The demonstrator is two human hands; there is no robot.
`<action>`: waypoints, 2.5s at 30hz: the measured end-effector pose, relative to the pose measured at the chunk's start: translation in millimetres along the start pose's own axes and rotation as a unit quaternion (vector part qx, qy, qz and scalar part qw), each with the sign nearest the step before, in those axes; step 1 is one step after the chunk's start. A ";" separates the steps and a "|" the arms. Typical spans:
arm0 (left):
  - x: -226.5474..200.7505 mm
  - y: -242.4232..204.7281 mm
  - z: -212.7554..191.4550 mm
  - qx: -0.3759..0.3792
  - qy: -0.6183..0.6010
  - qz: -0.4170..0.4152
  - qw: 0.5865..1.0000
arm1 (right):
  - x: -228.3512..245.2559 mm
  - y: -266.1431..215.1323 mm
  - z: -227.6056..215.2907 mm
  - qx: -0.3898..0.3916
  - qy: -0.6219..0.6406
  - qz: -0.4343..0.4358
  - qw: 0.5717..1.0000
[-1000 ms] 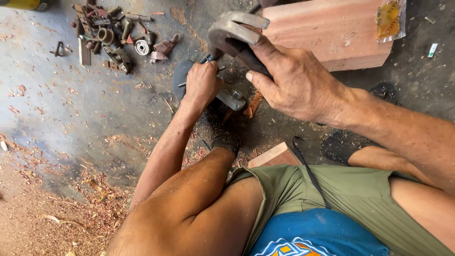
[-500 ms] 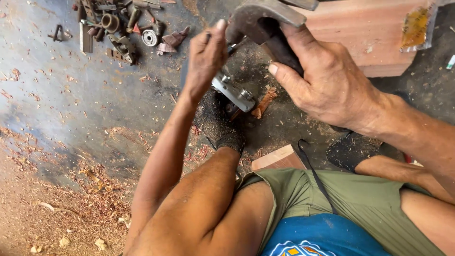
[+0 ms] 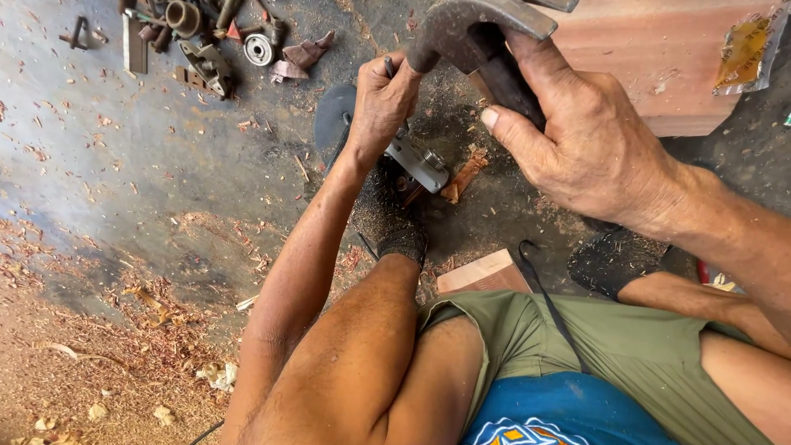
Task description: The person sits on the workshop floor and uses a hammer to drive a pin into a small metal component held against their foot. They then pick up the metal part, turn it over, and handle it together with a wooden block and a disassembled power planer on the floor.
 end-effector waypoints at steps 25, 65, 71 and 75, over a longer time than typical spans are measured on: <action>7.4 4.8 -10.3 -0.073 0.041 0.035 0.996 | 2.5 12.2 11.5 0.023 0.005 0.011 1.000; 6.3 -0.9 -11.8 -0.058 0.008 0.030 0.998 | 1.5 13.6 13.3 0.030 -0.017 0.003 0.999; 8.4 0.2 -11.0 -0.065 0.035 0.046 0.996 | -3.3 13.0 15.2 0.038 -0.008 0.029 0.999; 14.1 -1.2 -5.9 -0.092 0.097 0.093 0.987 | -5.4 15.4 16.7 0.056 -0.016 0.075 0.995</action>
Point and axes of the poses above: each hand's wrist, its own y-axis towards the middle knuckle, its own z-axis out of the palm, x = y × z, the point moved 9 cm from there along y, towards the middle knuckle, and after that the axes turned 8 degrees about -z, right-handed, at the moved point
